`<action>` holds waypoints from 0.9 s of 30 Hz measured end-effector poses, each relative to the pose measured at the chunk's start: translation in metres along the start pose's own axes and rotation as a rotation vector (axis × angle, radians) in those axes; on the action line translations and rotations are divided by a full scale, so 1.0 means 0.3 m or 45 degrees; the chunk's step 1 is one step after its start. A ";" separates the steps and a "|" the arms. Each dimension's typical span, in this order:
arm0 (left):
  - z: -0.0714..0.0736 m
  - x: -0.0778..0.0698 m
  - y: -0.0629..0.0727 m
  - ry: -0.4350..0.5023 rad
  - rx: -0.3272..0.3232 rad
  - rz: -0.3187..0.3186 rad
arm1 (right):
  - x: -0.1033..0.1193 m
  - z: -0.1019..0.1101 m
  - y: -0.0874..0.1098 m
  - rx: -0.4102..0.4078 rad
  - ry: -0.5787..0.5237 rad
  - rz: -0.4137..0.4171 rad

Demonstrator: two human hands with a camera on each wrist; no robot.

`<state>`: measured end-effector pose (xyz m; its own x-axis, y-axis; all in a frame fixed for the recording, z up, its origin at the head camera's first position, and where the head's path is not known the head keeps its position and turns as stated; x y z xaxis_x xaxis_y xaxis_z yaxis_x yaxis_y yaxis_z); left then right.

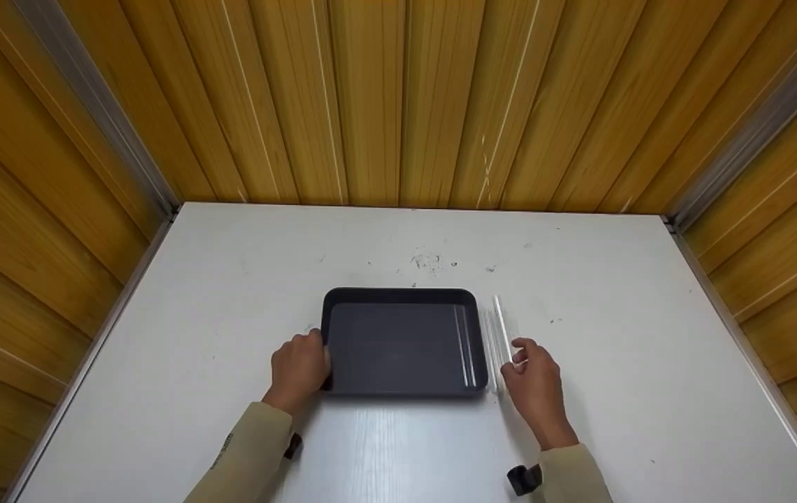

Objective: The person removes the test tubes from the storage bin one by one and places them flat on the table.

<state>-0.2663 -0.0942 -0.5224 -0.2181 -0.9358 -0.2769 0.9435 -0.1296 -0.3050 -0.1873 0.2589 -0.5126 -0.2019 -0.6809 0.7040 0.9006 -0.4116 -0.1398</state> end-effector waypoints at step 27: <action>-0.006 0.004 0.000 0.007 0.035 0.030 | -0.095 0.010 -0.004 0.000 0.062 -0.086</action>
<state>-0.2670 -0.0947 -0.5242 -0.1973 -0.9369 -0.2887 0.9547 -0.1167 -0.2736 -0.1815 0.2806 -0.5305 -0.2804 -0.6804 0.6771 0.8844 -0.4574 -0.0933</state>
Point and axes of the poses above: each hand's wrist, its own y-axis away from the middle knuckle, its own z-axis out of the back of the hand, x = y × z, the point moved 8 cm from there along -y, towards the middle knuckle, and after that the axes turned 6 degrees about -x, right-handed, at the moved point
